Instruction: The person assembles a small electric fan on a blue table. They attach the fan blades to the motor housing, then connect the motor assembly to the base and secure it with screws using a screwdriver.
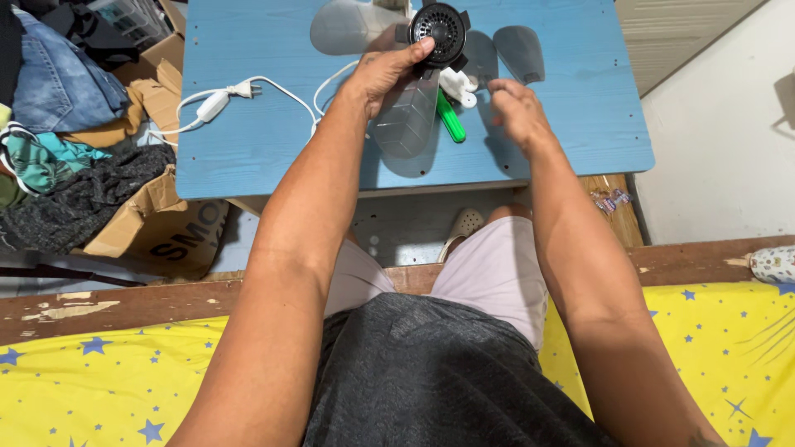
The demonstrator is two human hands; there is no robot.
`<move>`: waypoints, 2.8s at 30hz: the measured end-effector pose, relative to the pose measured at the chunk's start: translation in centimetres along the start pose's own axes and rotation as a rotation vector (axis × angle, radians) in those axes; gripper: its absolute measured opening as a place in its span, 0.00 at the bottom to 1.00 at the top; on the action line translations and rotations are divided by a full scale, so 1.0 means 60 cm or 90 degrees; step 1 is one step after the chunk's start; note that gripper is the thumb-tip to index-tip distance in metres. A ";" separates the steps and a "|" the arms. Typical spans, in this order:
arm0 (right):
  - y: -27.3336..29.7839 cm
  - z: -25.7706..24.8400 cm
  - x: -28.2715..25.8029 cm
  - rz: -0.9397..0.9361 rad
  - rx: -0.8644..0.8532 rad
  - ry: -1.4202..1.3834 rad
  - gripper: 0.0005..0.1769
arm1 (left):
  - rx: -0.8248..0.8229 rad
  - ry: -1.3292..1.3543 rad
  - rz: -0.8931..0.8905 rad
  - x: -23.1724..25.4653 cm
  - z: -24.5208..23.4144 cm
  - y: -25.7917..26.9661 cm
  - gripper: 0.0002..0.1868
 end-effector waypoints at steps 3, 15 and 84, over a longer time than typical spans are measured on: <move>0.004 0.010 -0.023 0.060 -0.158 -0.306 0.42 | -0.014 0.040 0.001 0.008 -0.009 0.002 0.37; 0.033 0.027 -0.090 -0.019 -0.266 -0.561 0.45 | -0.018 0.062 0.017 0.027 -0.052 0.029 0.38; 0.008 0.031 -0.164 -0.126 0.028 -0.381 0.05 | 0.010 0.116 0.103 0.066 -0.091 0.072 0.37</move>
Point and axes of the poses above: each hand's wrist, its own y-axis away from the middle knuckle, its own z-axis out of the palm, x = y × z, the point moved 4 cm from there along -y, towards the middle knuckle, and after that the axes turned 13 degrees about y, right-handed, at the moved point
